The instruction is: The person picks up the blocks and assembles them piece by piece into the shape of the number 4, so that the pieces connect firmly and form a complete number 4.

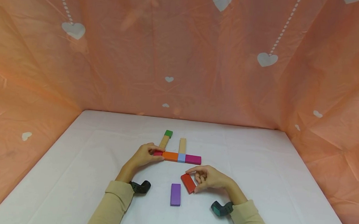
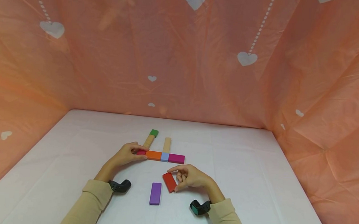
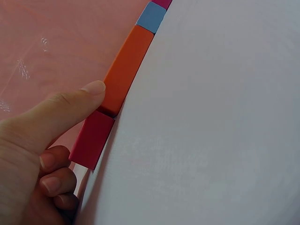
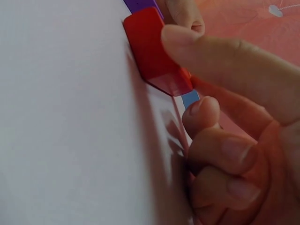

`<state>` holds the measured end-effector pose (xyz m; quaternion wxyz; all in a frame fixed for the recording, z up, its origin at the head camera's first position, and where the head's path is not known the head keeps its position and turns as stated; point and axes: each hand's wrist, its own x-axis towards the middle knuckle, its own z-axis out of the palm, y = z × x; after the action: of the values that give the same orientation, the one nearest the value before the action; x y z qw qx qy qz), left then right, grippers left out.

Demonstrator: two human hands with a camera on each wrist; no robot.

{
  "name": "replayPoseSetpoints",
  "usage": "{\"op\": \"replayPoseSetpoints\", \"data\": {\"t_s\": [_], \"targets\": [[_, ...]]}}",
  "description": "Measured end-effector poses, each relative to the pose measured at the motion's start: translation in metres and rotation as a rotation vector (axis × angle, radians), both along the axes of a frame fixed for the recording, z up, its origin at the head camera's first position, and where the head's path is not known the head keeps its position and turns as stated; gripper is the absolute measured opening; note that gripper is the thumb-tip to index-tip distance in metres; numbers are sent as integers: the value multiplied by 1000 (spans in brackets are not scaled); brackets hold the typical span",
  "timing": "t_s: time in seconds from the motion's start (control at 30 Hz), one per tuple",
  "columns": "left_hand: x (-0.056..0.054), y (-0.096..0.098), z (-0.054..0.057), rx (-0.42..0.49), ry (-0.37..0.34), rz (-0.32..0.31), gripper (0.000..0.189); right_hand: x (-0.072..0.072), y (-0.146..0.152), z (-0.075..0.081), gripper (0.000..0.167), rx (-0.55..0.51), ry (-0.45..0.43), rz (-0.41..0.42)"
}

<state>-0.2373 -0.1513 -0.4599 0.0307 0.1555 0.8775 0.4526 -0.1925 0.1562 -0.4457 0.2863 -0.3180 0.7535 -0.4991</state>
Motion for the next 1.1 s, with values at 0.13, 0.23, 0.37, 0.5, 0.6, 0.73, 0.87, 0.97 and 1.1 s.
{"op": "replayPoseSetpoints", "data": {"t_s": [0.13,0.23,0.37,0.5,0.6,0.73,0.87,0.97,1.1], "targets": [[0,0,1,-9,0,2,31,-1,0,-1,58,-4,7,1],[0,0,0,-9,-2,3,31,-1,0,-1,58,-3,7,0],[-1,0,-1,-8,-7,2,31,0,0,-1,58,6,8,-8],[-1,0,-2,-6,-8,0,30,1,-1,0,58,6,5,-12],[-1,0,-2,-9,-8,2,30,1,-1,1,58,7,1,-15],[-1,0,-1,-14,1,0,30,1,-1,1,58,20,-1,-22],[0,0,0,-14,5,-4,30,0,-1,0,57,33,3,-28],[0,0,0,-13,3,-4,30,0,-1,0,57,35,9,-30],[-1,0,-1,-10,6,-5,30,0,-2,0,58,31,11,-30]]}}
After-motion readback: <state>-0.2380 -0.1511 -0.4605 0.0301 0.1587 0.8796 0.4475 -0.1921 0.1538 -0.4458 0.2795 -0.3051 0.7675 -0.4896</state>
